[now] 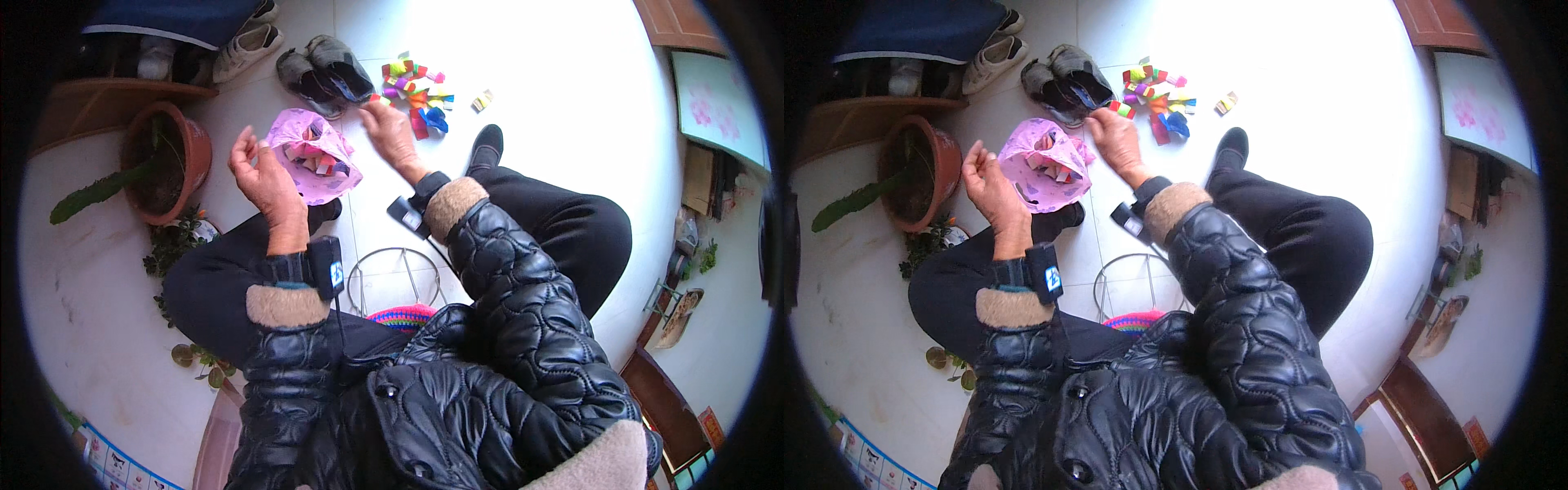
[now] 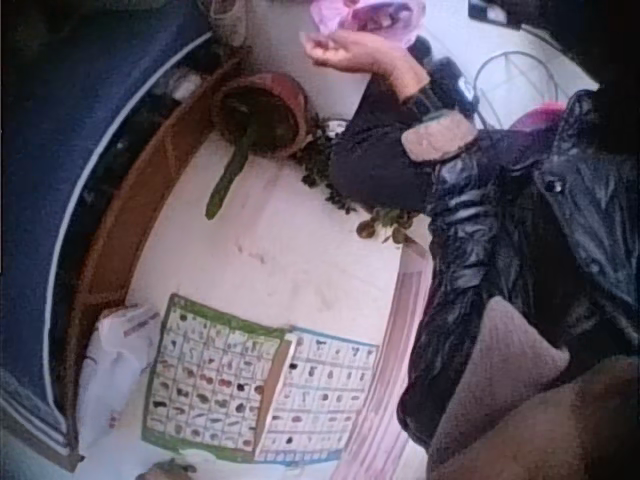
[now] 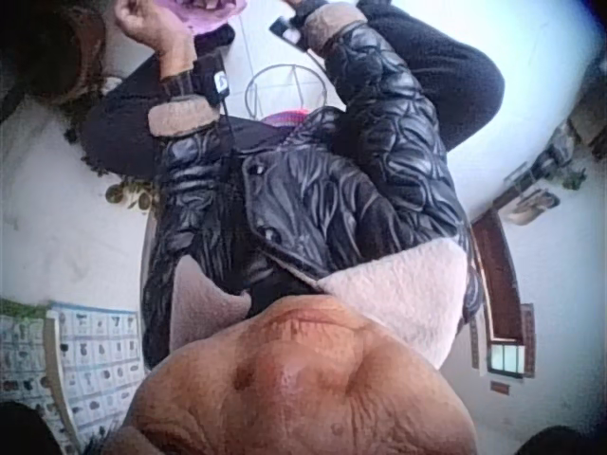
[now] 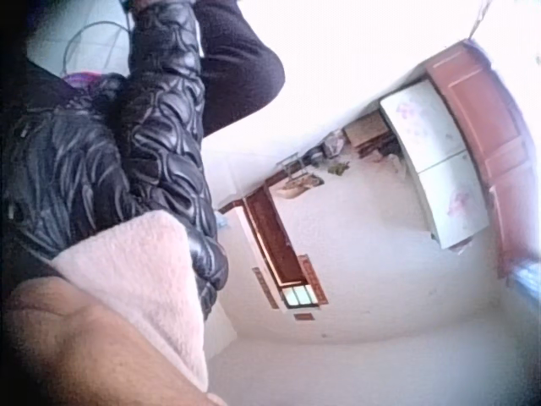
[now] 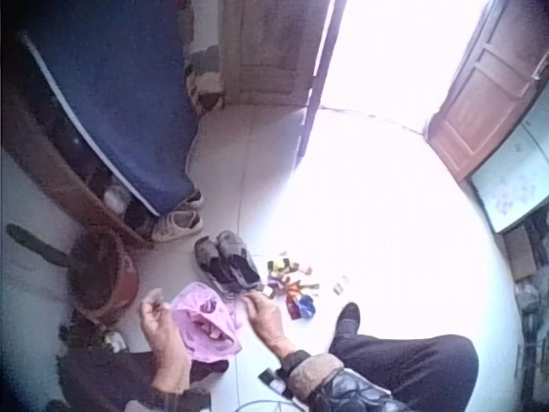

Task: The person sits on the floor and assembles small, colorful plastic blocks into a chain-like structure. They pick up individual blocks, connect them, and occasionally adjust the growing chain.

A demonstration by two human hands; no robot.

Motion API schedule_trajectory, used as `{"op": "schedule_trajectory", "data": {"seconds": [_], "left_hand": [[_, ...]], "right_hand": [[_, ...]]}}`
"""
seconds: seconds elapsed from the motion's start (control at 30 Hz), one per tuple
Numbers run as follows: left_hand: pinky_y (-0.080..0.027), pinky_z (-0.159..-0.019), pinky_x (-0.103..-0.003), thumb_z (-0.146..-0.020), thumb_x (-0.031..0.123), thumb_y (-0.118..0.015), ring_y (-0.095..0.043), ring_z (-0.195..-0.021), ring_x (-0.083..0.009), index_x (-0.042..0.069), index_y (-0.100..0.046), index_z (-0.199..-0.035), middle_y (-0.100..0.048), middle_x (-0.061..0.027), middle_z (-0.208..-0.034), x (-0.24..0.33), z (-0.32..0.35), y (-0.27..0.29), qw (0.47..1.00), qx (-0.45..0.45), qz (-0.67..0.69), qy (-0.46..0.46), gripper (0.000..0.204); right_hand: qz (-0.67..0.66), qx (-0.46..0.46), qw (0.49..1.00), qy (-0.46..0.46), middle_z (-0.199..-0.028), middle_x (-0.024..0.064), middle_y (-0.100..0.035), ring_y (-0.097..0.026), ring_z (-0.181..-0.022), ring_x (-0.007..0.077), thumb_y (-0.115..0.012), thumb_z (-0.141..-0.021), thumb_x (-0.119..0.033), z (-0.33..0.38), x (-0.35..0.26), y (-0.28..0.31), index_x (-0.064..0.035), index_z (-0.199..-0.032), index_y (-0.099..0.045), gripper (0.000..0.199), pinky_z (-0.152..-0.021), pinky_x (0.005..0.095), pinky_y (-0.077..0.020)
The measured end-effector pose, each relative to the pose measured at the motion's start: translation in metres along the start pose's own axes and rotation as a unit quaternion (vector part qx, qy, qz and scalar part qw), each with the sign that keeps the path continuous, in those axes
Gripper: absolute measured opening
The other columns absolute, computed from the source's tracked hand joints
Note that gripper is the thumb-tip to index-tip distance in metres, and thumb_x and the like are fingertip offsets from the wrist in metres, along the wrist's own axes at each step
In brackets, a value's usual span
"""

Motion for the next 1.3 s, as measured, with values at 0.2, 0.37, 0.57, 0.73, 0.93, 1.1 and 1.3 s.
{"op": "schedule_trajectory", "data": {"seconds": [0.2,0.37,0.57,0.73,0.93,1.1,1.3], "left_hand": [[-0.043,-0.081,-0.024,-0.088,0.004,-0.051,-0.053,-0.088,-0.0115,0.003,-0.057,-0.102,-0.059,-0.0047,-0.094,-0.008,0.022,-0.06,0.933,-0.212,0.203,0.209,0.016],[-0.047,-0.071,-0.025,-0.088,0.006,-0.05,-0.056,-0.079,-0.0125,0.004,-0.058,-0.099,-0.059,-0.0055,-0.089,-0.071,0.068,-0.092,0.837,-0.22,0.257,0.431,0.013],[-0.045,-0.072,-0.025,-0.088,0.008,-0.052,-0.056,-0.082,-0.0137,0.005,-0.056,-0.102,-0.059,-0.0043,-0.089,-0.101,0.091,-0.096,0.803,-0.218,0.235,0.502,0.015],[-0.047,-0.075,-0.026,-0.088,0.007,-0.051,-0.058,-0.083,-0.0154,0.003,-0.055,-0.102,-0.06,-0.0065,-0.09,-0.103,0.085,-0.107,0.793,-0.234,0.273,0.492,0.015],[-0.042,-0.089,-0.029,-0.088,0.009,-0.053,-0.052,-0.103,-0.016,0.004,-0.05,-0.114,-0.054,-0.0103,-0.111,-0.094,0.072,-0.107,0.839,-0.214,0.244,0.437,0.027],[-0.044,-0.091,-0.04,-0.089,0.012,-0.053,-0.05,-0.111,-0.0242,0.003,-0.044,-0.122,-0.05,-0.0134,-0.118,-0.089,0.062,-0.109,0.856,-0.215,0.238,0.405,0.035],[-0.054,-0.067,-0.031,-0.092,0.014,-0.048,-0.063,-0.086,-0.0233,0.0,-0.047,-0.114,-0.06,-0.0154,-0.1,-0.089,0.078,-0.112,0.84,-0.276,0.198,0.423,0.026]], "right_hand": [[0.156,-0.142,0.954,-0.215,-0.091,0.0216,-0.062,-0.059,-0.088,0.037,-0.059,-0.076,-0.021,-0.002,0.136,-0.025,-0.0036,-0.108,-0.055,0.037,-0.079,0.045,-0.0461],[0.199,-0.131,0.965,-0.113,-0.11,0.0197,-0.049,-0.056,-0.093,0.0391,-0.06,-0.076,-0.016,-0.021,0.137,-0.044,-0.0078,-0.126,-0.04,0.055,-0.075,0.045,-0.0483],[0.294,-0.175,0.936,-0.082,-0.103,0.0184,-0.051,-0.057,-0.087,0.0359,-0.061,-0.074,-0.014,-0.032,0.155,-0.073,-0.0083,-0.115,-0.047,0.043,-0.07,0.0449,-0.0488],[0.266,-0.135,0.949,-0.097,-0.097,0.0189,-0.053,-0.057,-0.085,0.0374,-0.059,-0.074,-0.012,-0.022,0.167,-0.067,-0.006,-0.102,-0.053,0.029,-0.07,0.0446,-0.0479],[-0.248,-0.253,0.902,-0.246,-0.086,0.0089,-0.063,-0.057,-0.075,0.012,-0.06,-0.08,-0.019,-0.011,0.105,-0.057,-0.0013,-0.102,-0.057,0.028,-0.066,0.0256,-0.0459],[-0.312,-0.419,0.833,-0.184,-0.087,0.0071,-0.063,-0.06,-0.074,0.0125,-0.059,-0.084,-0.016,0.011,0.001,-0.045,0.0026,-0.105,-0.057,0.029,-0.068,0.024,-0.0497],[-0.27,-0.261,0.883,-0.282,-0.088,0.0116,-0.064,-0.063,-0.079,0.0194,-0.056,-0.086,-0.018,0.001,0.077,0.004,0.0028,-0.104,-0.058,0.028,-0.072,0.0306,-0.052]]}}
Point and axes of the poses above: each hand's wrist, its own z-axis away from the middle knuckle, its own y-axis out of the back of the hand, x = y × z, the point moved 10 cm from there along -z, towards the middle knuckle
